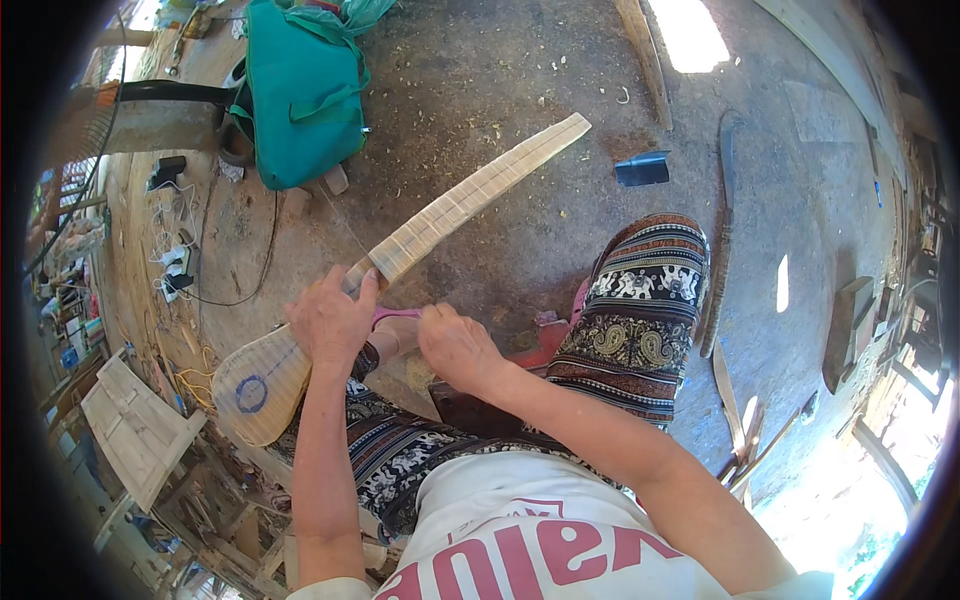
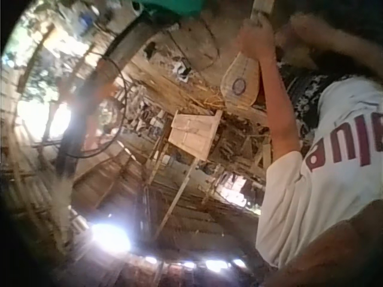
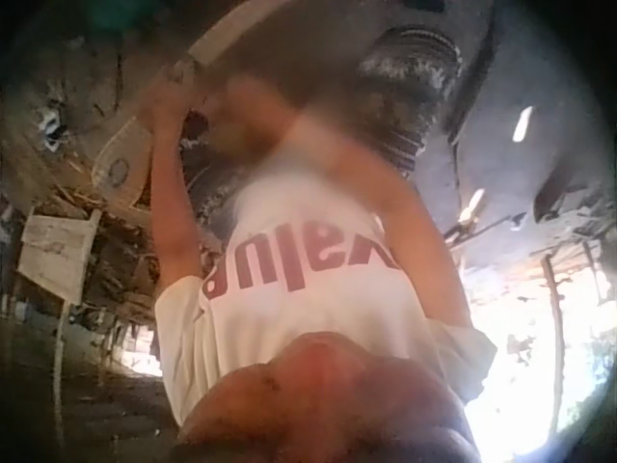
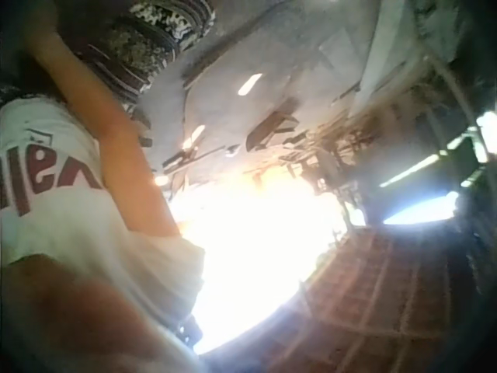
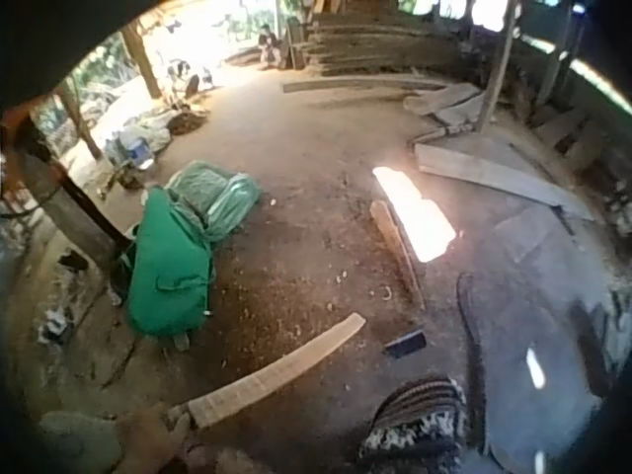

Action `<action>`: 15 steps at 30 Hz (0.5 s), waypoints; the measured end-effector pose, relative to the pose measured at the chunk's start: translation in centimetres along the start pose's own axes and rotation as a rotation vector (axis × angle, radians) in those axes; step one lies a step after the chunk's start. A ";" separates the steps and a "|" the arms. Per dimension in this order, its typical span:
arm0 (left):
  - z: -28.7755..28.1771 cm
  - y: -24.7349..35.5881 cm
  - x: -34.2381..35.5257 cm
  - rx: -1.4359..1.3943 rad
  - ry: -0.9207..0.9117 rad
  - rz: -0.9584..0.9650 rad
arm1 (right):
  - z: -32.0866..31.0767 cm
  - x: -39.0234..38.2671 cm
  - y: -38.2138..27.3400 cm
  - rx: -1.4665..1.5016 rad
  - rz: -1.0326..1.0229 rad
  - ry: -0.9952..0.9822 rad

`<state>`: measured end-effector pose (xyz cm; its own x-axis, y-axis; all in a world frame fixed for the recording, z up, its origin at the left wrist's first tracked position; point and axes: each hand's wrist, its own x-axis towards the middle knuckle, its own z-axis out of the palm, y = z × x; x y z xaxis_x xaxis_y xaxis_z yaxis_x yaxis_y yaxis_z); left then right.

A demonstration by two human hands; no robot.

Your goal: Carving and filing a wooden musical instrument neck or similar decorative wooden object.

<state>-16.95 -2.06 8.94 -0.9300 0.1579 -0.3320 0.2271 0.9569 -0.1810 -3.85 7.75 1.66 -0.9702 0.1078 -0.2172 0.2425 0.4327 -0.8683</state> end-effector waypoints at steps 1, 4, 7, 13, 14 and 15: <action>0.1 -0.1 0.1 -0.018 0.030 0.031 | 0.1 0.8 0.1 -0.001 0.002 0.000; 0.4 -0.2 0.0 -0.044 0.059 0.056 | 0.0 1.7 0.2 0.036 -0.055 0.020; 0.4 -0.4 0.1 -0.037 0.030 0.031 | -0.3 0.1 -0.1 0.033 0.024 -0.029; 0.0 0.1 0.2 -0.009 0.001 0.014 | 0.0 -0.7 0.4 0.001 -0.009 -0.005; 0.0 0.2 0.1 0.000 0.007 0.015 | 0.4 -0.8 0.7 0.005 -0.018 0.019; 0.0 0.1 0.1 0.002 0.005 0.017 | 0.7 -0.9 0.9 0.010 -0.027 0.044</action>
<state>-17.06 -1.94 8.88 -0.9275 0.1752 -0.3301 0.2431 0.9537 -0.1769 -2.73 7.43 0.81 -0.9755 0.1357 -0.1734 0.2155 0.4275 -0.8779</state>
